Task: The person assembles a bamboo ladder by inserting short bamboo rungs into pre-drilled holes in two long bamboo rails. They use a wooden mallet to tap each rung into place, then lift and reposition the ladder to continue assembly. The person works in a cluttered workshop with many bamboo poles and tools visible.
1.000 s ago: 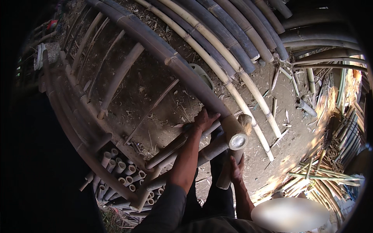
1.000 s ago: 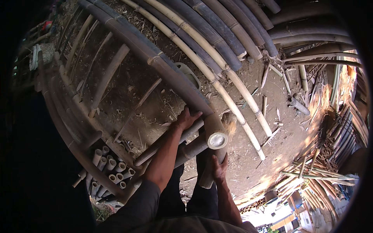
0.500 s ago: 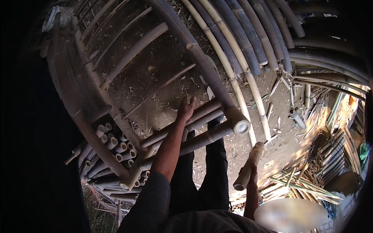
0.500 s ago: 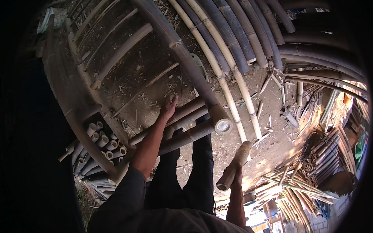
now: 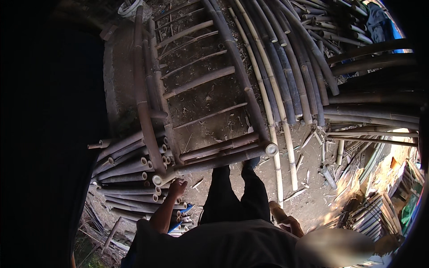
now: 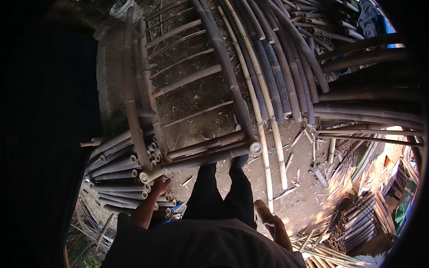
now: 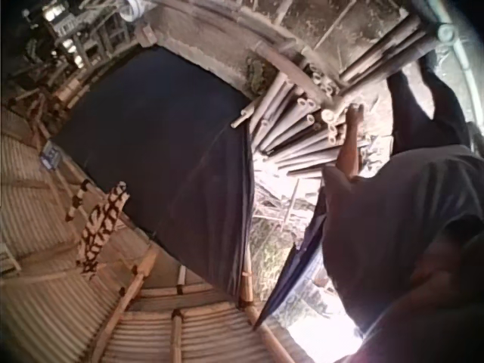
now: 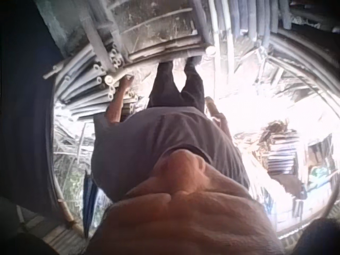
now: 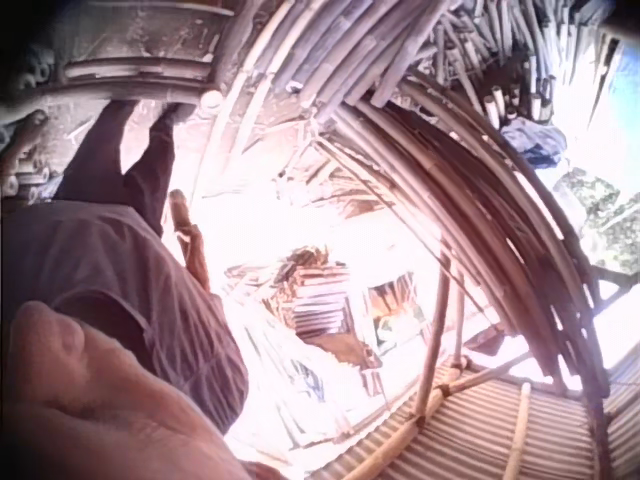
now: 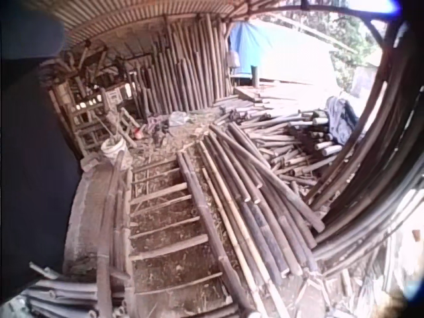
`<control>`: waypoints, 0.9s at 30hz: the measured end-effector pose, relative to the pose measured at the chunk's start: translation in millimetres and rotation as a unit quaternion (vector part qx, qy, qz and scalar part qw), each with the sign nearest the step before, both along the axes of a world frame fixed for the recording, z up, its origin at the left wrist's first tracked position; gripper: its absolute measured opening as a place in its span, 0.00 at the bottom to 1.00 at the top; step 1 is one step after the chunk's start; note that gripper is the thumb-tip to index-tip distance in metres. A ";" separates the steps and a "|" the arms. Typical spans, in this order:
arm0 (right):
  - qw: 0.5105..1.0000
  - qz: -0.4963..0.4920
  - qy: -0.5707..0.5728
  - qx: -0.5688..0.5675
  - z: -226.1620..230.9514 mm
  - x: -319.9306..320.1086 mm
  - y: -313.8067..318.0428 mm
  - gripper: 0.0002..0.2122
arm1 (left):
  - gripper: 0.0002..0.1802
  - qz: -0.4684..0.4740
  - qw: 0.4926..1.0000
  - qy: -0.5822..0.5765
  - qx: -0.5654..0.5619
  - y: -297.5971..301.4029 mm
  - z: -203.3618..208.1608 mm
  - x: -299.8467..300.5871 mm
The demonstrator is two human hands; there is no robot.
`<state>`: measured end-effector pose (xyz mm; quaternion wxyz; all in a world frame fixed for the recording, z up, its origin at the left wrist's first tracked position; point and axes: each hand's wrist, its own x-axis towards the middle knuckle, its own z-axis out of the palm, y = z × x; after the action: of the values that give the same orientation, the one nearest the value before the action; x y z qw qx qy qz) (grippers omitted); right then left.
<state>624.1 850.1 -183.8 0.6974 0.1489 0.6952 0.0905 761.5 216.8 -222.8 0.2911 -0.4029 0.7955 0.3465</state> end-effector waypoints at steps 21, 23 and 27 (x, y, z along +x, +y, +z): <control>0.938 -0.217 0.257 -0.085 37.5 -94.1 82.5 0.38 | 0.30 0.030 0.991 -0.127 -0.013 108.5 81.3 70.9; 0.931 -0.220 0.275 -0.096 35.0 -95.6 71.4 0.37 | 0.27 -0.038 0.993 -0.108 -0.019 112.6 71.3 71.6; 0.889 -0.260 0.369 -0.083 20.8 -93.1 58.7 0.40 | 0.21 -0.145 0.986 -0.047 0.063 93.1 -5.1 15.0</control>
<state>531.0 908.8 -163.0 0.3991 0.2887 0.8438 -0.2132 776.4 309.9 -227.9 0.4003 -0.2804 0.8075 0.3303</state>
